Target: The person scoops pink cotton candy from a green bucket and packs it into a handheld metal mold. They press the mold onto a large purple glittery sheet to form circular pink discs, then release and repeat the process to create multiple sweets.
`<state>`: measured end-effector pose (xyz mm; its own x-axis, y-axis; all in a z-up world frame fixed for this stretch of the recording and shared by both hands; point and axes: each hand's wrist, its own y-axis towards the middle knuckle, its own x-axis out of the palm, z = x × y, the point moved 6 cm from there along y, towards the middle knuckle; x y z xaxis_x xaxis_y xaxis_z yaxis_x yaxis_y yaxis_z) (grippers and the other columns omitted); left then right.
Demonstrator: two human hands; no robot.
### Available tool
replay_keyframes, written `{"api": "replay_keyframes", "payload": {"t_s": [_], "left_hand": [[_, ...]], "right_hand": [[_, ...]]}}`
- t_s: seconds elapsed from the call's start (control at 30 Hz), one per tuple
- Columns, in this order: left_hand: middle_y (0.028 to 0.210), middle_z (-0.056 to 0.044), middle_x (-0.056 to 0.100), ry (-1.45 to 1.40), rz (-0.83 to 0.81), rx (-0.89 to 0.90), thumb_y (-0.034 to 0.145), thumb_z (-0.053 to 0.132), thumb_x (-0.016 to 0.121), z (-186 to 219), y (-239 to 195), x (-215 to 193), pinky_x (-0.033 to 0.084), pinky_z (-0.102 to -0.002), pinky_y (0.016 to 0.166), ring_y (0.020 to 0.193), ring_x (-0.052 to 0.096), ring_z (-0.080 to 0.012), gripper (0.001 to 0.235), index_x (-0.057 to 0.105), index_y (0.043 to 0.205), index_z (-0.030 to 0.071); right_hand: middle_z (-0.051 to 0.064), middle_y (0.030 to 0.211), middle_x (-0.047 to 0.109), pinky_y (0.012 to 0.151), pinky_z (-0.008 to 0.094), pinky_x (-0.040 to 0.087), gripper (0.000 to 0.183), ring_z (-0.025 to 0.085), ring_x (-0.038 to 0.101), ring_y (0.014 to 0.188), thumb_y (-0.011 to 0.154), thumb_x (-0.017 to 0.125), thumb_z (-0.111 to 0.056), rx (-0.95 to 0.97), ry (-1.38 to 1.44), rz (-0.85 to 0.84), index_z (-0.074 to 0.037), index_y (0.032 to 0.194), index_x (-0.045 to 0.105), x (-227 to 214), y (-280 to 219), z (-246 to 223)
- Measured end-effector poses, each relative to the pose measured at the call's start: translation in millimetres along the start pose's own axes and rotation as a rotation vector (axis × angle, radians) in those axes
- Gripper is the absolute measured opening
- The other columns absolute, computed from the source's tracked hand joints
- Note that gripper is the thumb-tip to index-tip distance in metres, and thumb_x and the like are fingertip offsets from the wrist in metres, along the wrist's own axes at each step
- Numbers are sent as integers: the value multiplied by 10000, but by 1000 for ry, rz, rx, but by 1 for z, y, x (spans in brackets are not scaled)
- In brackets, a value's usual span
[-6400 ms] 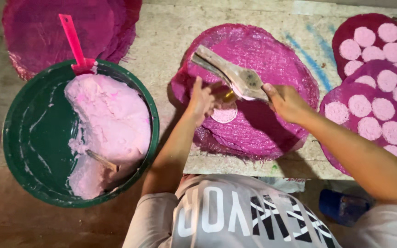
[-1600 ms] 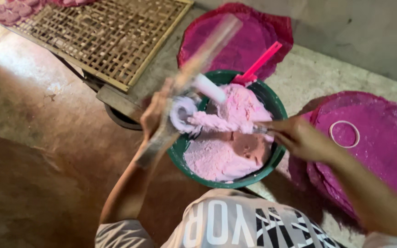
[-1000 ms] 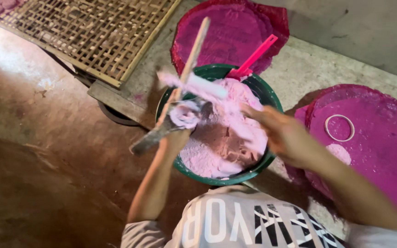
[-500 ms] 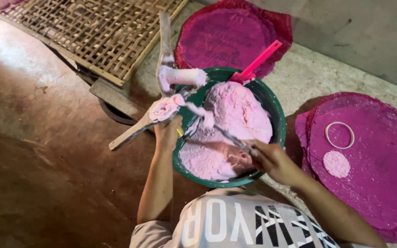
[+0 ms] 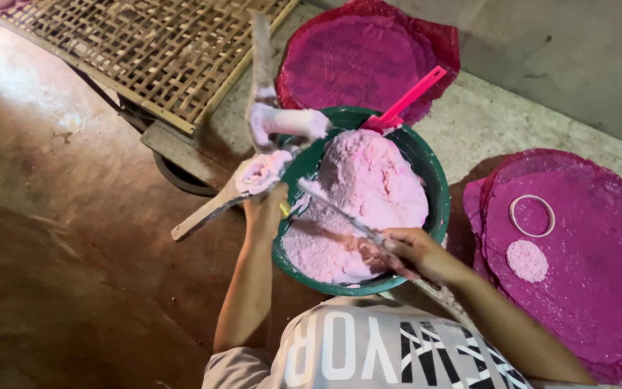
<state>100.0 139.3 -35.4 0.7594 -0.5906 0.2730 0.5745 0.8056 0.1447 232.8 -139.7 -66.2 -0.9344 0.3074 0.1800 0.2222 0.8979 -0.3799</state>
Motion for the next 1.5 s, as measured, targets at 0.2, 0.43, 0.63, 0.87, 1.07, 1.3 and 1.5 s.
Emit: {"api": "replay_keyframes", "payload": {"t_s": [0.2,0.43,0.63,0.87,1.07,1.3,1.5], "left_hand": [[935,12,596,222,-213,251,892,-22,633,10,-10,47,440,-224,672,795,535,-62,179,674,1046,60],[1009,-21,566,88,-248,338,914,-24,667,11,-20,54,446,-249,709,865,535,-92,140,657,1035,45],[766,-20,599,-128,3,-87,795,-30,605,-26,11,0,462,-258,479,581,575,-114,344,605,1132,39],[824,16,589,-111,-154,20,1018,120,611,-27,-4,37,412,-215,504,624,529,-45,121,638,1113,49],[847,-3,609,-88,-230,-113,848,23,666,-29,-21,42,427,-227,506,629,543,-70,299,607,1139,55],[957,-45,616,-170,-9,-132,787,19,648,-9,3,-19,507,-278,573,706,608,-135,439,591,1216,89],[1306,-158,431,785,-119,462,814,146,712,60,1,-1,535,-369,724,967,588,-273,395,657,1203,110]], "right_hand": [[7,634,463,406,289,327,335,130,395,495,1056,553,-339,-206,478,-219,-73,853,538,28,27,-52],[-38,562,381,398,277,269,377,81,303,417,1050,494,-386,49,633,-242,-71,854,559,45,62,-9],[-28,580,377,392,239,253,353,66,290,418,1055,514,-334,31,383,-151,-20,910,587,16,19,11],[-39,619,404,371,220,267,434,73,334,453,1047,496,-400,-83,526,-330,13,964,599,34,46,-44],[-25,643,387,452,327,248,365,78,296,460,1061,467,-425,73,899,-527,-115,893,557,51,88,-5],[-47,707,486,469,211,336,316,69,404,559,1082,535,-338,-61,218,-245,-46,986,608,20,40,5],[114,667,583,534,317,484,290,127,576,549,968,647,-132,-533,-909,529,-22,1235,669,-7,7,-84]]}}
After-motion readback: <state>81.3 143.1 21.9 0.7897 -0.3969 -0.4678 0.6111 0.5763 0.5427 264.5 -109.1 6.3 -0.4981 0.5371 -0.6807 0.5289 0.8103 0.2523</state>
